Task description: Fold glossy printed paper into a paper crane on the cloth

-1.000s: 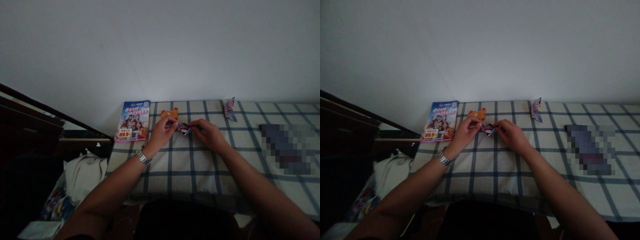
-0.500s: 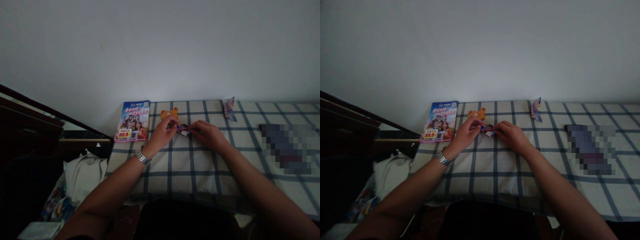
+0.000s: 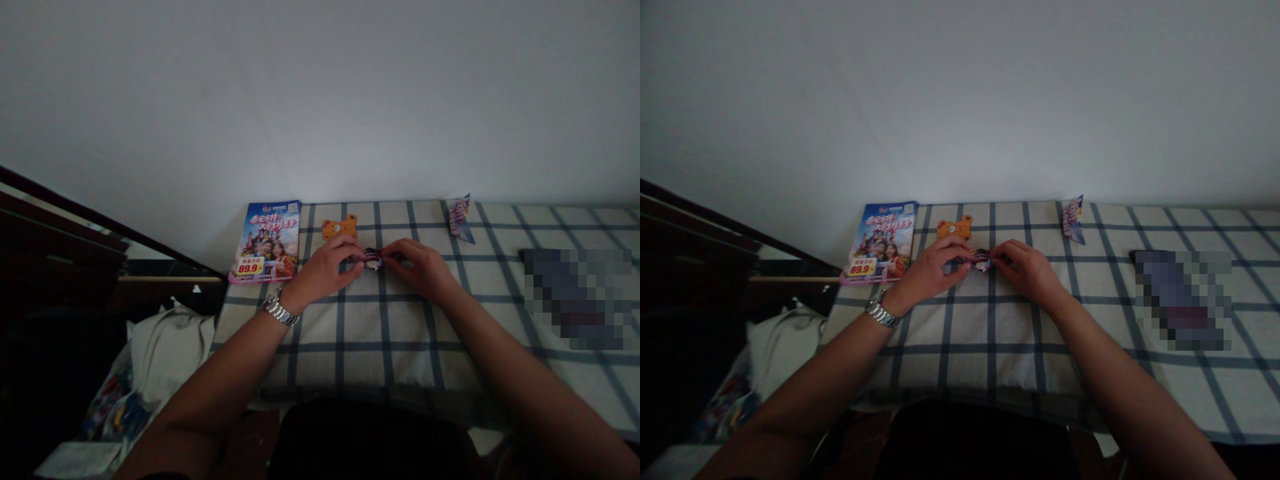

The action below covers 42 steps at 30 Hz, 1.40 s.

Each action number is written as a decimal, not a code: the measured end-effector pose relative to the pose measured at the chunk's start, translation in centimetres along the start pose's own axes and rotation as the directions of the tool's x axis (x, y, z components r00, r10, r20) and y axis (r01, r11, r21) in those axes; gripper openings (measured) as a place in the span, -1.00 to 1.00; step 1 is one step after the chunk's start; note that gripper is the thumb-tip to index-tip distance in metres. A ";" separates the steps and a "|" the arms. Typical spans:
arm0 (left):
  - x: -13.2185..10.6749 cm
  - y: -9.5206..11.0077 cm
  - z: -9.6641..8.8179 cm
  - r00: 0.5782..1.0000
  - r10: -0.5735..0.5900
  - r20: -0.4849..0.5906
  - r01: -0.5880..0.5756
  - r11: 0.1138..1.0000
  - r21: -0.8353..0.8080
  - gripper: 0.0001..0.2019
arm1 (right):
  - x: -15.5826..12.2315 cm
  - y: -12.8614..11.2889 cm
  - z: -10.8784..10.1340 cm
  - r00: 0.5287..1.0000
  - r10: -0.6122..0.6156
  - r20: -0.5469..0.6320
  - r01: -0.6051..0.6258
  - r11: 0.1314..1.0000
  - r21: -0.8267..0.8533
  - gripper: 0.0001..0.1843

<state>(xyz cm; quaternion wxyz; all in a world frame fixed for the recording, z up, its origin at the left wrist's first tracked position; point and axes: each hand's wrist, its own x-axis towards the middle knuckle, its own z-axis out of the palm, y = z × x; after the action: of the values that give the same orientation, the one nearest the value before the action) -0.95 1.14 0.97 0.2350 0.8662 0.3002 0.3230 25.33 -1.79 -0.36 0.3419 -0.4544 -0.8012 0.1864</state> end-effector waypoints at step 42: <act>-0.2 -0.9 1.1 0.994 -0.018 0.105 0.017 1.000 0.018 -0.66 | 0.0 -0.1 0.5 0.996 -0.057 0.065 0.058 0.998 -0.005 -0.85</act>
<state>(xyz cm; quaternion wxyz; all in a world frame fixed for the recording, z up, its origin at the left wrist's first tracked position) -0.66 1.41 -0.43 0.2460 0.8813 0.2977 0.2724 24.89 -1.87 -0.66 0.3193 -0.4261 -0.8252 0.1884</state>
